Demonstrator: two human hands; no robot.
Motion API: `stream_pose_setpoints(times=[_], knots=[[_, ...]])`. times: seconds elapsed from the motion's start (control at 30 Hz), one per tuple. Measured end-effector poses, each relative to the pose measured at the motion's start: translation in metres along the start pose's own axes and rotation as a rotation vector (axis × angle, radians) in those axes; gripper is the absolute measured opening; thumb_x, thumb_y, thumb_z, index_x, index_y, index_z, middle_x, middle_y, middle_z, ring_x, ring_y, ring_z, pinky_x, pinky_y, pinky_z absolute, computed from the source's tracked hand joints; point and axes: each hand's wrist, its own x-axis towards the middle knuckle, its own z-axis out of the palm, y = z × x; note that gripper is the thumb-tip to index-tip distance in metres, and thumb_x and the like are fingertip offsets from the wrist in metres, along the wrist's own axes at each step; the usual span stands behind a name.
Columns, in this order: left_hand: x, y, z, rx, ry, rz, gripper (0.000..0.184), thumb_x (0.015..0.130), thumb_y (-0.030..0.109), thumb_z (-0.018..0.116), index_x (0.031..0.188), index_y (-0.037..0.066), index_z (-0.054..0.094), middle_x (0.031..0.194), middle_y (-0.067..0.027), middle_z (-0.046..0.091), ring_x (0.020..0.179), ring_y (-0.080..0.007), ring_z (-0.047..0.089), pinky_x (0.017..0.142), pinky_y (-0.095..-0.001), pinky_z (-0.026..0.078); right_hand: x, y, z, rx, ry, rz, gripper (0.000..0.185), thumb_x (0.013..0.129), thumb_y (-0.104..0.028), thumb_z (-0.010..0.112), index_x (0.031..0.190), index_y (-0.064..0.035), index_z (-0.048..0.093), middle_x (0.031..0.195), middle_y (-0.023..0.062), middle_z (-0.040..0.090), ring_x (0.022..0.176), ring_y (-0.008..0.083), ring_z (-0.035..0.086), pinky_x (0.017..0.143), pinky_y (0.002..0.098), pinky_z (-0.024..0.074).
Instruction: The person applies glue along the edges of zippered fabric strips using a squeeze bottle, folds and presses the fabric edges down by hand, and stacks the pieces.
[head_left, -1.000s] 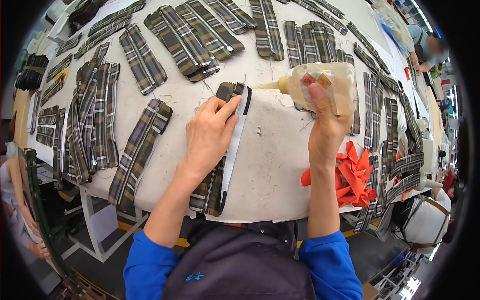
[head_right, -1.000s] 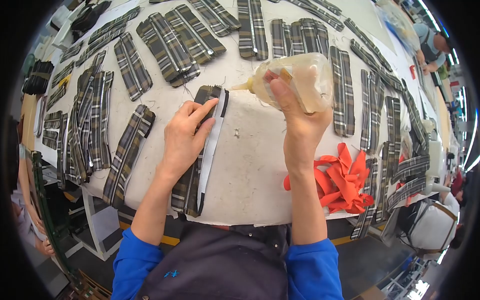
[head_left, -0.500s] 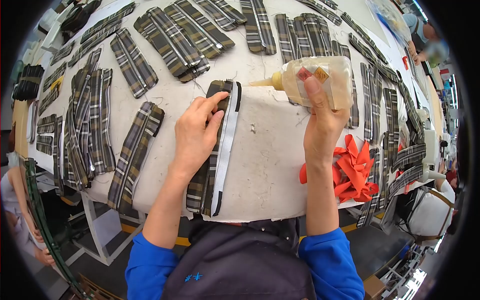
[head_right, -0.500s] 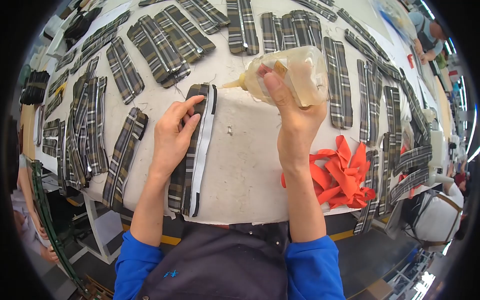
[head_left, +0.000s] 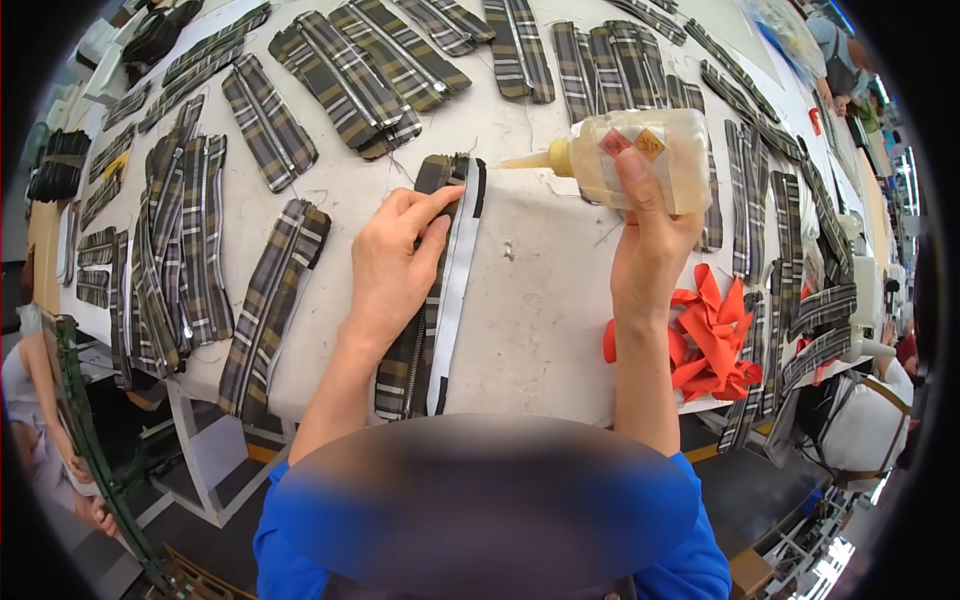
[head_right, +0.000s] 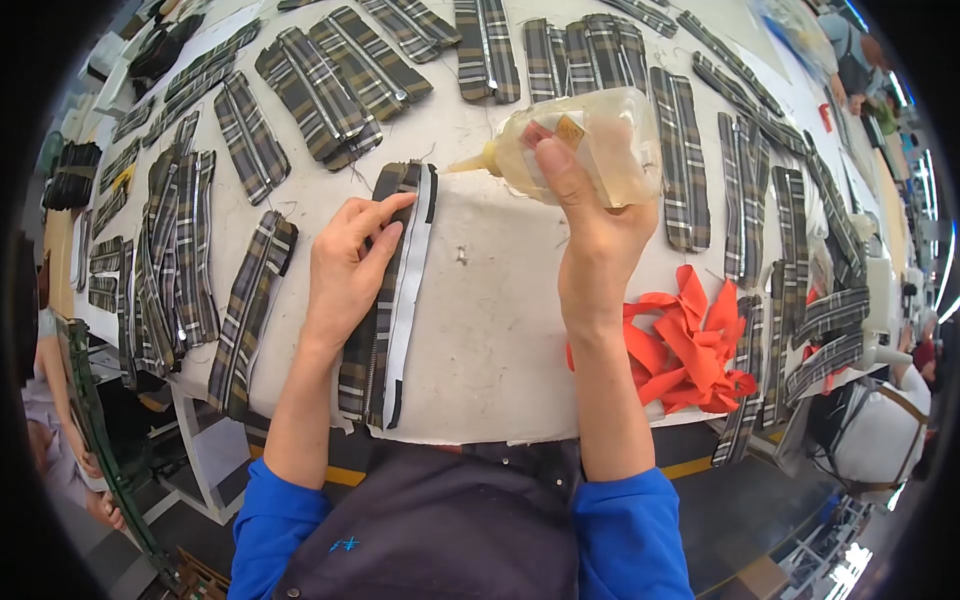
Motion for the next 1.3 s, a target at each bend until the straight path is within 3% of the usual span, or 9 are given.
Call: stream_pose_setpoints(times=[0.07, 0.13, 0.33, 0.6, 1.0, 1.07, 1.3], knots=[[0.001, -0.001, 0.001, 0.01, -0.004, -0.008, 0.029, 0.09, 0.004, 0.064, 0.116, 0.012, 0.072, 0.087, -0.0064, 0.063, 0.068, -0.0212, 0.059, 0.064, -0.033, 0.048, 0.001, 0.001, 0.002, 0.063, 0.095, -0.028, 0.038, 0.089, -0.012, 0.075, 0.121, 0.0052, 0.063, 0.109, 0.0117, 0.07, 0.099, 0.0187, 0.069, 0.091, 0.0323, 0.0521], [0.0, -0.006, 0.005, 0.035, 0.025, 0.091, 0.032, 0.09, 0.001, 0.062, 0.12, 0.01, 0.071, 0.085, -0.0051, 0.059, 0.069, -0.0153, 0.055, 0.063, -0.0282, 0.045, 0.003, 0.001, 0.001, 0.06, 0.105, -0.029, 0.038, 0.089, -0.011, 0.075, 0.121, 0.0053, 0.063, 0.109, 0.0118, 0.07, 0.099, 0.0186, 0.069, 0.091, 0.0322, 0.0521], [0.0, -0.002, 0.006, 0.16, 0.029, 0.15, 0.034, 0.089, -0.002, 0.06, 0.119, 0.009, 0.071, 0.087, -0.0083, 0.059, 0.071, -0.0212, 0.059, 0.065, -0.0324, 0.048, 0.004, 0.0, 0.002, 0.017, 0.073, 0.0, 0.039, 0.09, -0.014, 0.074, 0.123, 0.0031, 0.062, 0.11, 0.0098, 0.069, 0.101, 0.0169, 0.066, 0.091, 0.0318, 0.0516], [0.0, -0.001, 0.007, 0.202, 0.04, 0.169, 0.034, 0.088, -0.002, 0.06, 0.119, 0.009, 0.071, 0.087, -0.0074, 0.059, 0.071, -0.0208, 0.06, 0.064, -0.0328, 0.049, 0.005, 0.012, 0.005, -0.028, 0.04, 0.018, 0.04, 0.092, -0.014, 0.072, 0.126, 0.0037, 0.06, 0.112, 0.0111, 0.069, 0.103, 0.0173, 0.067, 0.092, 0.0313, 0.0517], [0.0, -0.001, 0.008, 0.226, 0.04, 0.188, 0.032, 0.09, 0.002, 0.062, 0.12, 0.009, 0.071, 0.086, -0.0068, 0.058, 0.069, -0.0194, 0.059, 0.062, -0.0327, 0.049, 0.002, 0.011, -0.001, -0.031, 0.035, 0.01, 0.035, 0.09, -0.013, 0.075, 0.119, 0.0035, 0.064, 0.108, 0.0104, 0.071, 0.1, 0.017, 0.068, 0.088, 0.0303, 0.0528], [0.0, -0.001, 0.008, 0.231, 0.039, 0.187, 0.032, 0.09, 0.003, 0.063, 0.12, 0.01, 0.071, 0.086, -0.0068, 0.058, 0.069, -0.0195, 0.058, 0.062, -0.0326, 0.049, 0.004, 0.011, 0.001, -0.02, 0.027, 0.028, 0.04, 0.092, -0.014, 0.072, 0.126, 0.004, 0.061, 0.114, 0.0116, 0.069, 0.104, 0.0186, 0.068, 0.093, 0.0318, 0.0512], [-0.001, 0.0, 0.007, 0.235, 0.037, 0.177, 0.031, 0.09, 0.007, 0.065, 0.121, 0.011, 0.071, 0.088, -0.0071, 0.058, 0.072, -0.0203, 0.059, 0.064, -0.0331, 0.048, 0.003, 0.016, -0.003, -0.008, 0.008, 0.047, 0.04, 0.092, -0.014, 0.073, 0.127, 0.0034, 0.061, 0.113, 0.01, 0.069, 0.103, 0.0165, 0.066, 0.092, 0.0309, 0.0506]])
